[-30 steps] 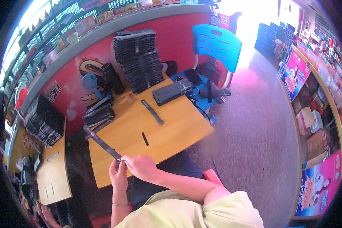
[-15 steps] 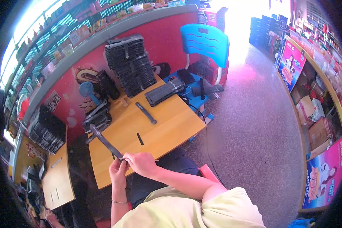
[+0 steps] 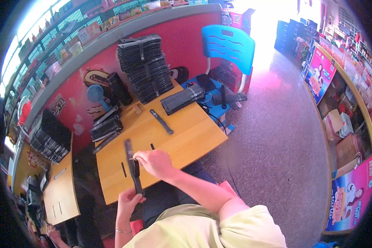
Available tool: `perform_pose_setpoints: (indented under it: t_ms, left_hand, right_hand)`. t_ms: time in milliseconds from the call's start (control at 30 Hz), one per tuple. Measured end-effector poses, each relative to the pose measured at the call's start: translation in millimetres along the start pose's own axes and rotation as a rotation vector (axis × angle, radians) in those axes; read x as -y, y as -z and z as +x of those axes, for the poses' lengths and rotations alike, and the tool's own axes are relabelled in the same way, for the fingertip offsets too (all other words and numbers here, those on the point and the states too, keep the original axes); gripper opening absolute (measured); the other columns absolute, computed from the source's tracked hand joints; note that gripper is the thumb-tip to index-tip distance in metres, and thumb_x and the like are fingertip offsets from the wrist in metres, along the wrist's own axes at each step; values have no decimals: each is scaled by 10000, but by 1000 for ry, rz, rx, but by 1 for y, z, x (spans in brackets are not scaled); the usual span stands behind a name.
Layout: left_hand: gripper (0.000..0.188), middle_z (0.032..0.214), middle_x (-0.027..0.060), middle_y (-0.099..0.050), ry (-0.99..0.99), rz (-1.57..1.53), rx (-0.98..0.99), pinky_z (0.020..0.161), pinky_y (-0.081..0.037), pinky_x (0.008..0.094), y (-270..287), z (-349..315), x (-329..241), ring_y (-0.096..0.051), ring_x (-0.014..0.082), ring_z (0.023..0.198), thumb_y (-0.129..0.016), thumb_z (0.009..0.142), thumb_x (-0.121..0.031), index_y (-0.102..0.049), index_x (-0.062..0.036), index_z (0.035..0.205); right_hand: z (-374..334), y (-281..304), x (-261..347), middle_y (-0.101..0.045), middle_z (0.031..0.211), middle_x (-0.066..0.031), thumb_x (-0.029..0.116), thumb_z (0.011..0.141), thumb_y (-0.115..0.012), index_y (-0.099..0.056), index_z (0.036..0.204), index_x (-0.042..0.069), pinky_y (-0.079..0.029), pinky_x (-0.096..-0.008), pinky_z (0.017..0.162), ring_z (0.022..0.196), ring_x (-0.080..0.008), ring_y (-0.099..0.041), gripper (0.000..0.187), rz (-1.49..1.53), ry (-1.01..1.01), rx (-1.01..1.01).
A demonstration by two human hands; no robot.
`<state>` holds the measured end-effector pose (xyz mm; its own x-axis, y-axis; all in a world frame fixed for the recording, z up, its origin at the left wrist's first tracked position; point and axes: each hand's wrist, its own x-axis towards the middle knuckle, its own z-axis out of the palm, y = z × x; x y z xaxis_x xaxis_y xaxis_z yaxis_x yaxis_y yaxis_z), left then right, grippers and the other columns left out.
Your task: Assembling black elastic straps by threading components through pre-cut holes.
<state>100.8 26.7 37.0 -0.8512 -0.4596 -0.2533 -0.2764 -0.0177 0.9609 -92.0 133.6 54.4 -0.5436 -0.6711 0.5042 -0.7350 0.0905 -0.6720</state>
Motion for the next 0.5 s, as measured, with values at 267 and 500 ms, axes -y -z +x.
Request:
perform_pose_setpoints:
  t_ms: [267,500]
  left_hand:
    - [308,1016,87,-590,-116,-456,40,824,-526,311,2,28,18,-611,169,951,-536,818,78,-457,0,1105]
    - [338,985,55,-562,-69,-873,-50,709,-509,282,-9,51,5,-587,161,828,-465,865,5,-452,-47,1199]
  right_hand:
    - [-6,3,43,-628,680,-78,132,810,-560,-601,923,111,-493,-388,525,642,-262,-652,122,-241,314,406]
    - [-5,-4,40,-585,631,-54,116,784,-580,-592,906,88,-479,-369,493,607,-238,-640,126,-183,293,327]
